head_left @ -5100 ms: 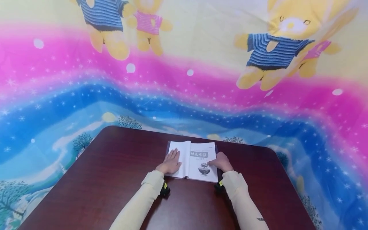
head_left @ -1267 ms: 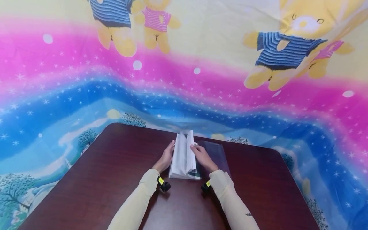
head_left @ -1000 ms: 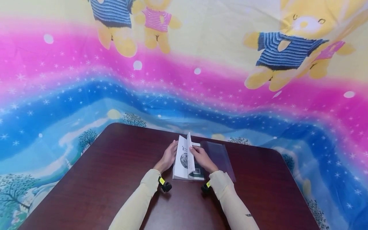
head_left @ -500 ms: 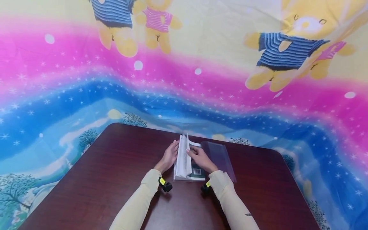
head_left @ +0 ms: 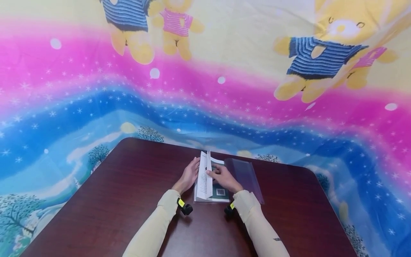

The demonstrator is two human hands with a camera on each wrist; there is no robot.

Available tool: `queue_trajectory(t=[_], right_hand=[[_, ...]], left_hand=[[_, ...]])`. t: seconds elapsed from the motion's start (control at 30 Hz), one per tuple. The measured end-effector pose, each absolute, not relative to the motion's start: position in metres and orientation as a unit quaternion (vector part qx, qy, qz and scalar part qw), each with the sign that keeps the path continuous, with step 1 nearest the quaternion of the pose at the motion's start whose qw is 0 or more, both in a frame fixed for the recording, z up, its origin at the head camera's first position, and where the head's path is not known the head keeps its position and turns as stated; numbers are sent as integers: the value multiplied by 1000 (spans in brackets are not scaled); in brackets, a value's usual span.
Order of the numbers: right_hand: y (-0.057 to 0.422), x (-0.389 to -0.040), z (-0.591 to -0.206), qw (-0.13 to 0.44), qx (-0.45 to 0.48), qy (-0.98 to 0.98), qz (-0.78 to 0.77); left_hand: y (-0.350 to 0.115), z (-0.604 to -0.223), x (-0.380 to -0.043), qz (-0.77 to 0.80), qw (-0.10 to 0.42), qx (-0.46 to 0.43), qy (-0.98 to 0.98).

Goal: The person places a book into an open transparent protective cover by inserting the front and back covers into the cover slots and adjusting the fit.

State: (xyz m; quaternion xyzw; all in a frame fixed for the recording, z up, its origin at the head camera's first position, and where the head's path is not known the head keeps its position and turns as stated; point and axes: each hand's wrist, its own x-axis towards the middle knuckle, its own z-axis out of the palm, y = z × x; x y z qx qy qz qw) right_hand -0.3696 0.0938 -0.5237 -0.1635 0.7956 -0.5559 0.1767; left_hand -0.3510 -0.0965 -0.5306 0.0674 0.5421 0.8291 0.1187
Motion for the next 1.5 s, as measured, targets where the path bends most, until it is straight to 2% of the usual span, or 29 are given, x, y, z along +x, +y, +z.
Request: queue_trajectory(t=[0.67,1.17,1.5], right_hand=[[103,-365,-522,164,-166,804,-547],[131,-363,-513,85,-148,834,-524],[155,-360,-517,80,-118,832,-536]], left_hand=[[-93,-531,-350,827,118,67,545],[-99,-534,-355,812,109,54,571],[-99,-531,-354,759,88,11,646]])
